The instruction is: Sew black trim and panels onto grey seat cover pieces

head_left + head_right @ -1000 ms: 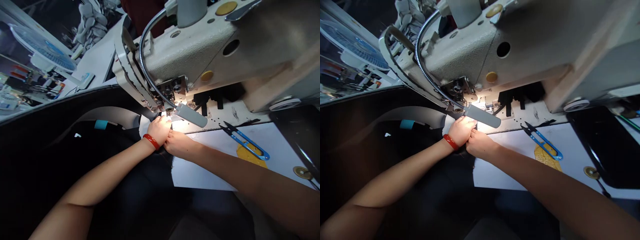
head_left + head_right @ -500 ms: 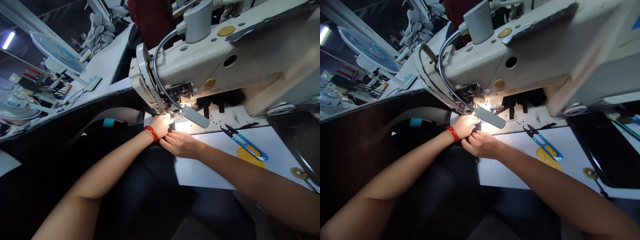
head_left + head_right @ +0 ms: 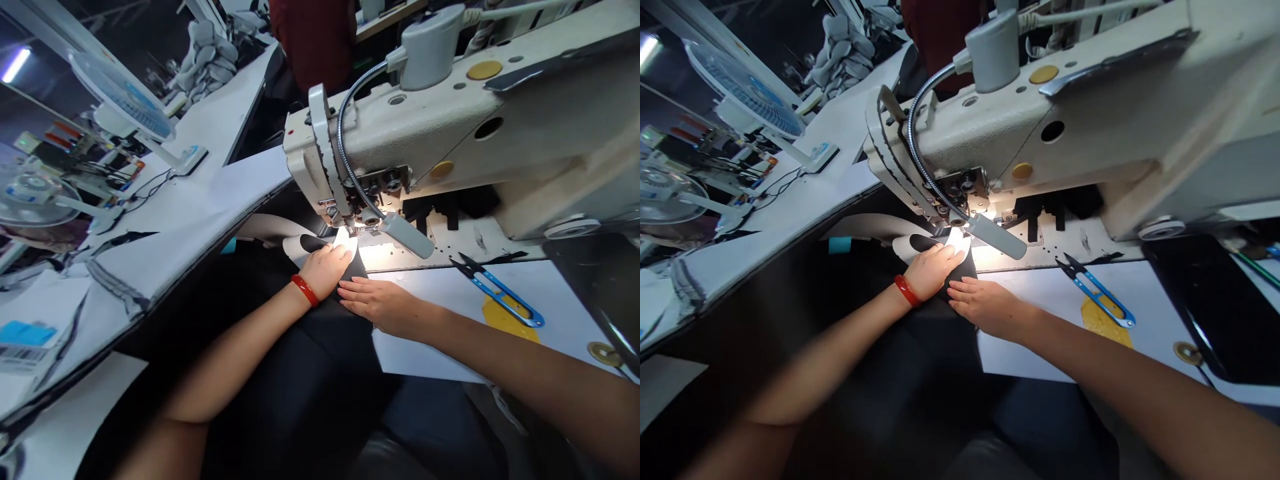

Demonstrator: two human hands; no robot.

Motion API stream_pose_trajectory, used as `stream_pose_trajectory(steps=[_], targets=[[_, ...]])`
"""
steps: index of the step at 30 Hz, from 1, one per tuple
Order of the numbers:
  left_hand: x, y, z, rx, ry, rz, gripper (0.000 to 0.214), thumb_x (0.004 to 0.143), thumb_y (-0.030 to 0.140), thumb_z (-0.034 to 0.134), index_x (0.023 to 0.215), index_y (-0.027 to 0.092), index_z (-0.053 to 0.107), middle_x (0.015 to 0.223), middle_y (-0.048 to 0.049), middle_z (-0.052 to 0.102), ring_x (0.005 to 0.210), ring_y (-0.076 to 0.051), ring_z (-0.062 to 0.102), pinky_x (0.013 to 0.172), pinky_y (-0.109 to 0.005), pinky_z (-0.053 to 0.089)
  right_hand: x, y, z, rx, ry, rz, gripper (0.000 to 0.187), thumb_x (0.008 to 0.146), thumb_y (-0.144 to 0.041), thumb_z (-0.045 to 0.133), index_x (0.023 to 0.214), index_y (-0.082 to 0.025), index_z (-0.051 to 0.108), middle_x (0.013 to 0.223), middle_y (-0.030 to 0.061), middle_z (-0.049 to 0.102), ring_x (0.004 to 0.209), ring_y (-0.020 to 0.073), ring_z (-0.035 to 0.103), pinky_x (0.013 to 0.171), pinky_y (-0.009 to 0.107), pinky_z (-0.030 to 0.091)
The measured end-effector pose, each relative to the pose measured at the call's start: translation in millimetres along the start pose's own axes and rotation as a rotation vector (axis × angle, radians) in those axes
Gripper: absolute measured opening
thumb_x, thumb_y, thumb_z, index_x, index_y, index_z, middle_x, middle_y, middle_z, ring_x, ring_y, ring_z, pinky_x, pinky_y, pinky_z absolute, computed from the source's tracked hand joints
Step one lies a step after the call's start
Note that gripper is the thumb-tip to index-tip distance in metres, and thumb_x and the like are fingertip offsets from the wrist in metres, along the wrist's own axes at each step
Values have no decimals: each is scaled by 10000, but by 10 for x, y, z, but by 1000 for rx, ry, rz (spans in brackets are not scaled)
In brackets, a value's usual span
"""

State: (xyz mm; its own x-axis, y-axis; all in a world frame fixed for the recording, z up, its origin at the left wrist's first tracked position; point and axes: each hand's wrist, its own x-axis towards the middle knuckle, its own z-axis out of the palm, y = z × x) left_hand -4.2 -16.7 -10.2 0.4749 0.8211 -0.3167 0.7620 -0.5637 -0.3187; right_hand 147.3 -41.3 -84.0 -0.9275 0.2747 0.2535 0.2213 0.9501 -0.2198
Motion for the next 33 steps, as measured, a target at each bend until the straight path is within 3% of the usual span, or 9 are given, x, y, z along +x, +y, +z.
stream_pose_trajectory(steps=[8,14,18,21,26,33], targets=[[146,9,-129,-110,-89,-76,275,914,132,358,1081,123,576,1029,-110,590,1004,-229,549,814,-302,462,126,176,2,-57,-23,2,375,841,-68,422,1179,-21,577,1258,171,553,1221,270,473,1044,427,388],[282,-67,46,-168,36,-64,279,912,161,371,1087,132,586,1111,-112,579,1044,-211,539,886,-301,443,201,301,16,-111,138,5,332,887,-92,374,1095,-41,627,1154,158,626,1132,245,550,1005,407,433],[256,-102,144,-205,97,-57,268,868,124,434,1064,169,611,1079,-76,602,1020,-200,544,865,-293,451,178,152,35,-232,280,59,356,893,-57,320,1069,0,624,1097,181,647,1065,231,594,970,377,468],[206,-89,211,-271,126,-52,241,872,144,450,991,193,654,935,-49,632,875,-176,574,800,-275,463,135,-5,72,-309,348,63,356,883,-34,320,1085,18,608,1108,198,638,1069,235,594,942,360,488],[236,-99,331,-324,275,-3,252,889,155,432,990,168,662,886,-55,643,847,-171,574,831,-291,456,183,-15,127,-304,315,85,343,869,-54,354,1099,42,589,1096,243,622,1060,268,591,954,405,473],[348,-188,302,-338,263,64,226,849,136,466,938,153,673,966,-67,650,949,-197,572,897,-316,448,331,152,102,-208,191,132,316,866,-77,371,1045,-26,627,1086,195,634,1050,244,594,1009,388,434]])
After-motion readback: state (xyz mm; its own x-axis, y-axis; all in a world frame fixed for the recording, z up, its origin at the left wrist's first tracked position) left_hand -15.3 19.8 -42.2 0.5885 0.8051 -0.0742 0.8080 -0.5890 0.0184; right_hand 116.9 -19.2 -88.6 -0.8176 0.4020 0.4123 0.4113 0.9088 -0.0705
